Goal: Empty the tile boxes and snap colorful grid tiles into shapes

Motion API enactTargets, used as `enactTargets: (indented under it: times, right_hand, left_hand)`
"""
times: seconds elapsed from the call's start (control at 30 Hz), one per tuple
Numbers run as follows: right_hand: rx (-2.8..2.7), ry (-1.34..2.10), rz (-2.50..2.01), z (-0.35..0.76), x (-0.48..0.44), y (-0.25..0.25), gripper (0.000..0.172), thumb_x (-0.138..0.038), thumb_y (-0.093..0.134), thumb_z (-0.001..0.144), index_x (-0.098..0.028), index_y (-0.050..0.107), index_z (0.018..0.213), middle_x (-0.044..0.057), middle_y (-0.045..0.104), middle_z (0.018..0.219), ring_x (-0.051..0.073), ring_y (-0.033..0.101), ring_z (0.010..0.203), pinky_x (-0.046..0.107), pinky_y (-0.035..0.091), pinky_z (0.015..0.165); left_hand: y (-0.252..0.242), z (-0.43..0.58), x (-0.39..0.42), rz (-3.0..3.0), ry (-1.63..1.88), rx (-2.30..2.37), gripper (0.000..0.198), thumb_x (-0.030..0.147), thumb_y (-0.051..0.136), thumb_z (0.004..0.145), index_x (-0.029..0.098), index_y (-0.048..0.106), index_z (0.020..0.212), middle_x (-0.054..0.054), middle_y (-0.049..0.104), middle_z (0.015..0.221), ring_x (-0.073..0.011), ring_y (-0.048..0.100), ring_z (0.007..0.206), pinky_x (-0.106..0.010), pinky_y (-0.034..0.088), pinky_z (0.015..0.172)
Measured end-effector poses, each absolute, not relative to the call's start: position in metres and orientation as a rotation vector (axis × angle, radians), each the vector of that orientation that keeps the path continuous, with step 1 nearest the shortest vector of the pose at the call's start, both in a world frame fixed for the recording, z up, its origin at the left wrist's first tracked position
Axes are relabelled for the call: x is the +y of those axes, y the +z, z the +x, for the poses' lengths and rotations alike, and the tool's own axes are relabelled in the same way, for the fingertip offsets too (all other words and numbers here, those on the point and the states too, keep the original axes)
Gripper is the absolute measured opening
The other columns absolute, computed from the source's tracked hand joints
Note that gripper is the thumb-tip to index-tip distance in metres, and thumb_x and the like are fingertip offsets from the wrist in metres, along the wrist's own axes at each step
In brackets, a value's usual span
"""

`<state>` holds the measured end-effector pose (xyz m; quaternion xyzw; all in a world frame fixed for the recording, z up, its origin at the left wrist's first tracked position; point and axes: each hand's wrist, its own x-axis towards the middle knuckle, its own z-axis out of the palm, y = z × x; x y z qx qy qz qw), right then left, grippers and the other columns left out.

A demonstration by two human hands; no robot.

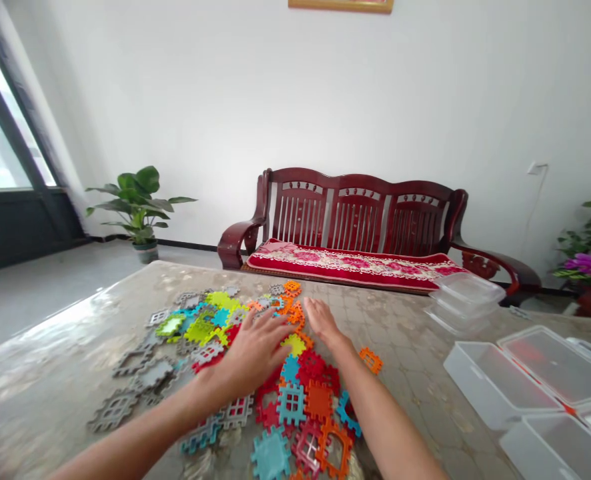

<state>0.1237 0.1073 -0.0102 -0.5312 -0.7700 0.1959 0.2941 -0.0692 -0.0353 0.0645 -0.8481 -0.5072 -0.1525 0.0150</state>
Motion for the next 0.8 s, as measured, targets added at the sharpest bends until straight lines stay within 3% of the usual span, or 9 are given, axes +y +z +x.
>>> enactTargets:
  times: [0.1,0.2,0.3,0.5,0.8]
  right_hand:
    - [-1.92,0.499,-1.521,0.187,0.089,-0.006,0.067,-0.058,0.017,0.098,-0.02,0.067,0.123,0.011,0.067,0.128,0.026,0.054,0.129,0.039,0.039,0.111]
    - [-1.804,0.457,-1.627,0.25,0.068,-0.015,0.067,-0.056,0.021,0.096,-0.016,0.065,0.126,0.015,0.063,0.133,0.028,0.052,0.131,0.044,0.036,0.114]
    - [-1.707,0.39,-1.725,0.294,0.051,-0.035,0.063,-0.052,0.026,0.093,-0.012,0.065,0.123,0.017,0.064,0.132,0.028,0.055,0.128,0.043,0.037,0.113]
    - [-1.857,0.139,-1.738,0.299,0.037,-0.054,0.049,-0.042,0.033,0.093,-0.019,0.069,0.118,0.011,0.065,0.131,0.025,0.055,0.127,0.043,0.037,0.114]
    - [-2.007,-0.061,-1.85,0.287,0.031,-0.05,0.048,-0.039,0.036,0.094,-0.019,0.065,0.127,0.012,0.059,0.14,0.028,0.051,0.131,0.047,0.035,0.113]
  left_hand:
    - [0.048,-0.011,-0.083,-2.919,-0.482,-1.236,0.061,0.068,0.034,0.092,0.038,0.046,0.143,-0.003,0.047,0.152,-0.0318,0.033,0.144,-0.066,0.021,0.117]
    - [0.027,0.019,-0.106,-3.036,-0.4,-0.966,0.076,0.073,0.039,0.087,0.031,0.037,0.15,-0.012,0.035,0.159,-0.0388,0.026,0.147,-0.072,0.019,0.114]
    - [0.01,0.025,-0.106,-3.001,-0.346,-1.009,0.07,0.065,0.041,0.089,0.029,0.039,0.149,-0.016,0.037,0.156,-0.0415,0.028,0.145,-0.075,0.016,0.113]
    - [0.006,-0.002,-0.095,-2.787,-0.272,-1.245,0.055,0.048,0.037,0.096,0.028,0.043,0.147,-0.017,0.047,0.148,-0.0389,0.035,0.142,-0.074,0.011,0.115]
    - [0.01,-0.064,-0.082,-2.645,-0.142,-1.386,0.047,0.043,0.043,0.095,0.031,0.05,0.141,-0.012,0.047,0.15,-0.0356,0.033,0.144,-0.073,0.007,0.116]
